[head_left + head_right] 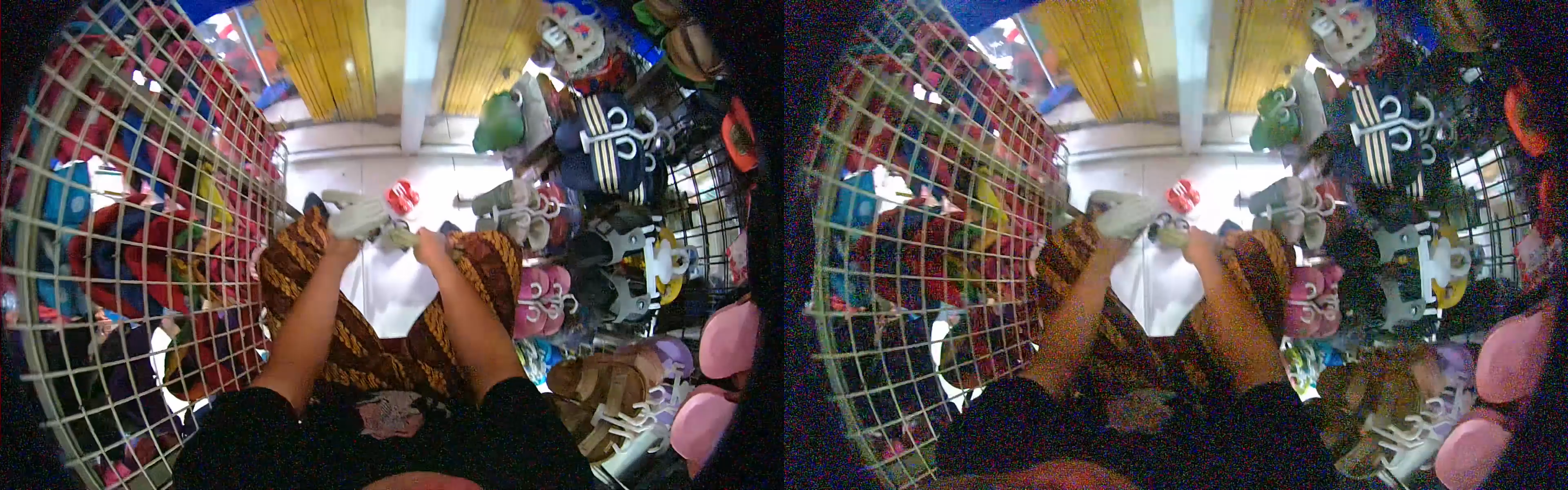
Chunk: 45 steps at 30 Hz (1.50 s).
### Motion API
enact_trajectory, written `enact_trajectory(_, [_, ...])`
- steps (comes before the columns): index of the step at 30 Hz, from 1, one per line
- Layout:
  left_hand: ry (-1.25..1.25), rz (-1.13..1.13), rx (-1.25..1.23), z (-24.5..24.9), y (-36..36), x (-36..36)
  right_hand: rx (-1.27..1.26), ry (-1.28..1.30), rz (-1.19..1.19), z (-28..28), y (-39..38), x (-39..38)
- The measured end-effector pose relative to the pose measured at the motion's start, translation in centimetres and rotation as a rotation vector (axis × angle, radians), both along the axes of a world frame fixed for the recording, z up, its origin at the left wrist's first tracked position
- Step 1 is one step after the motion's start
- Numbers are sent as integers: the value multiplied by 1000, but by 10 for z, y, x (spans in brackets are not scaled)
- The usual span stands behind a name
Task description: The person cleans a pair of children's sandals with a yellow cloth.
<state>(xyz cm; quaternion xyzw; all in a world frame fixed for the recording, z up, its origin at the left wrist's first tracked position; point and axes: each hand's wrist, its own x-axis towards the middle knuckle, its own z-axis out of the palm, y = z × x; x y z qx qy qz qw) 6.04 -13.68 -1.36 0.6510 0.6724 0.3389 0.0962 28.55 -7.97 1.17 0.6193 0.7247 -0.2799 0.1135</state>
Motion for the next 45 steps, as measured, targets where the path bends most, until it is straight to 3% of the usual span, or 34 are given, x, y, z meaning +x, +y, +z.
enact_trajectory(1, [-543,6,-29,-23,7,2,82,37,11,-20,1,4])
enact_trajectory(3, [155,-154,82,-13,12,-10,138,187,-143,-4,6,4])
enact_trajectory(5, [-465,-183,10,-60,16,-22,166,327,-277,14,6,4])
enact_trajectory(7, [-728,-238,-28,-48,8,-19,174,461,-387,37,6,4])
enact_trajectory(8, [-859,-258,-45,-42,5,-17,164,501,-293,50,0,7])
enact_trajectory(10, [-403,-413,71,-2,-4,-12,143,576,-101,86,-15,4])
enact_trajectory(13, [-884,-61,-215,20,-25,20,144,740,35,79,-31,-4])
enact_trajectory(16, [-1375,-190,-295,13,-16,28,121,644,-51,86,-37,1])
enact_trajectory(18, [-853,-276,-107,29,-30,29,83,577,-171,64,-23,14])
enact_trajectory(20, [-1011,-369,-131,4,-18,21,43,477,-273,70,-17,21])
enact_trajectory(22, [-1098,-204,-213,27,-26,24,35,634,-237,92,-22,21])
enact_trajectory(24, [-1634,-24,-395,27,-20,25,83,775,-199,98,-32,13])
enact_trajectory(27, [-1524,101,-540,27,-18,26,281,907,63,79,-35,8])
enact_trajectory(32, [-1080,-209,-261,-2,-24,15,253,698,17,44,-25,12])
enact_trajectory(34, [-1088,-197,-306,-2,-21,13,177,676,-71,51,-23,13])
enact_trajectory(37, [-1325,-91,-477,6,-16,23,110,817,-194,41,-15,15])
enact_trajectory(40, [-1408,-142,-532,22,-22,32,22,751,-99,23,-13,13])
enact_trajectory(45, [-1290,-198,-582,21,-21,39,-102,582,103,47,-19,18])
